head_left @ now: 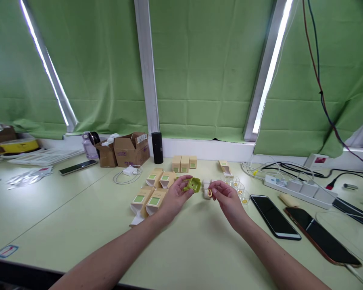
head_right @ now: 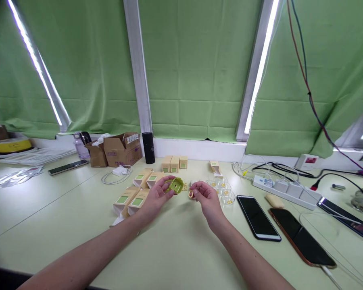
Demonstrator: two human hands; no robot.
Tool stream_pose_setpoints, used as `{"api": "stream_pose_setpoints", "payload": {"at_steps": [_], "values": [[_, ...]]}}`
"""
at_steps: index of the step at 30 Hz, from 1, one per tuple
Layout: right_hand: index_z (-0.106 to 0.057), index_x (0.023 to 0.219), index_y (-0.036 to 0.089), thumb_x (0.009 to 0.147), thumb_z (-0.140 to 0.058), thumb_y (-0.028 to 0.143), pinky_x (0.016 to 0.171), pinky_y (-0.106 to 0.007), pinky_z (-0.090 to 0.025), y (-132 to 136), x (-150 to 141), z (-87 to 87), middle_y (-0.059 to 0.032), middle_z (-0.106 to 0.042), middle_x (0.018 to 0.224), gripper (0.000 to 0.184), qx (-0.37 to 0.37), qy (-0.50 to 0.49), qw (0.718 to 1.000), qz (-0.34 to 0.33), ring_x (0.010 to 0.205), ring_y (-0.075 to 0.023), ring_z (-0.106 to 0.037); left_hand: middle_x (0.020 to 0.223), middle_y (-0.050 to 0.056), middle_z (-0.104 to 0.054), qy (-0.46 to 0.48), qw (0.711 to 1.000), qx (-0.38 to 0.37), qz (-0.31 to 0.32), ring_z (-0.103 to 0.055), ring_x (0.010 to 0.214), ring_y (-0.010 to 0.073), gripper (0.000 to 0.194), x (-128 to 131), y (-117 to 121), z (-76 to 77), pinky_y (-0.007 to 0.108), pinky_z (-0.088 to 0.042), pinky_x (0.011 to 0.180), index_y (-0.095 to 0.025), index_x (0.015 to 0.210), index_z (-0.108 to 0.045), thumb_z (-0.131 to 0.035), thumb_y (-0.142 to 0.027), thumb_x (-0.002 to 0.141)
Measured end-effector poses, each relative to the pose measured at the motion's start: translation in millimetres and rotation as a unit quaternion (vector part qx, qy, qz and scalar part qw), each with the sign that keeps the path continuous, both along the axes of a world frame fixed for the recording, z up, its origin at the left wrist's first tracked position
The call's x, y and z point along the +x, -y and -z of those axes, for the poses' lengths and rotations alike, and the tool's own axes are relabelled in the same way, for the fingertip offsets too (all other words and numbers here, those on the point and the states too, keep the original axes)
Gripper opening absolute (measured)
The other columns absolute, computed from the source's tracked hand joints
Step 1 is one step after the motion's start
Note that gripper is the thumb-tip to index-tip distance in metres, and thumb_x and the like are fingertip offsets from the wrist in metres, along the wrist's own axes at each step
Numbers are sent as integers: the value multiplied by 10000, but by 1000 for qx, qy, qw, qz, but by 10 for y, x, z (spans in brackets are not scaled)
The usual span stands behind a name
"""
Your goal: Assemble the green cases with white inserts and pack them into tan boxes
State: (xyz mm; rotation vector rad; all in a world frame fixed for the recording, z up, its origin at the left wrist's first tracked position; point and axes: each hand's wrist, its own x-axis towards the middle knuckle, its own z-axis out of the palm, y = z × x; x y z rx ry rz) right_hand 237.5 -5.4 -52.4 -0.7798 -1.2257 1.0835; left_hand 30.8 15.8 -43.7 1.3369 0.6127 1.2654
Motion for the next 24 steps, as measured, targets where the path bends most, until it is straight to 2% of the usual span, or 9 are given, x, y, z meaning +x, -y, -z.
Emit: {"api": "stream_pose_setpoints", "payload": {"at_steps": [3,9,20,24], "values": [[-758,919,221,746,-882,403,743,-318,-451,-5,2,4,-24,-693,799,280,-15,-24,999,-31,769,-178,-598,1256,105,-721,-7,1000,2,-2,-677,1147,243,590,-3,13,0,398,-503,1052,-218,1269,-617,-896,-428,794],[-788,925,215,665,-949,396,768,-324,-467,13,-6,-47,-31,-729,826,356,-35,-39,998,-46,747,-161,-599,1291,120,-709,-18,1000,4,-6,-662,1196,264,584,-9,10,16,420,-491,1071,-218,1275,-614,-888,-421,801],[-738,873,182,711,-939,507,643,-278,-419,-1,-28,-38,-1,-663,683,415,-62,-90,993,-44,650,-132,-541,1298,133,-700,-32,999,9,-5,-657,1215,276,582,-3,22,15,449,-479,1091,-215,1274,-613,-883,-432,806],[-714,863,181,719,-935,516,628,-276,-460,10,-4,-57,-9,-680,682,427,-98,-120,986,-68,631,-133,-578,1289,133,-697,-32,999,5,-3,-655,1218,275,582,1,27,17,448,-478,1098,-211,1269,-614,-886,-431,803]]}}
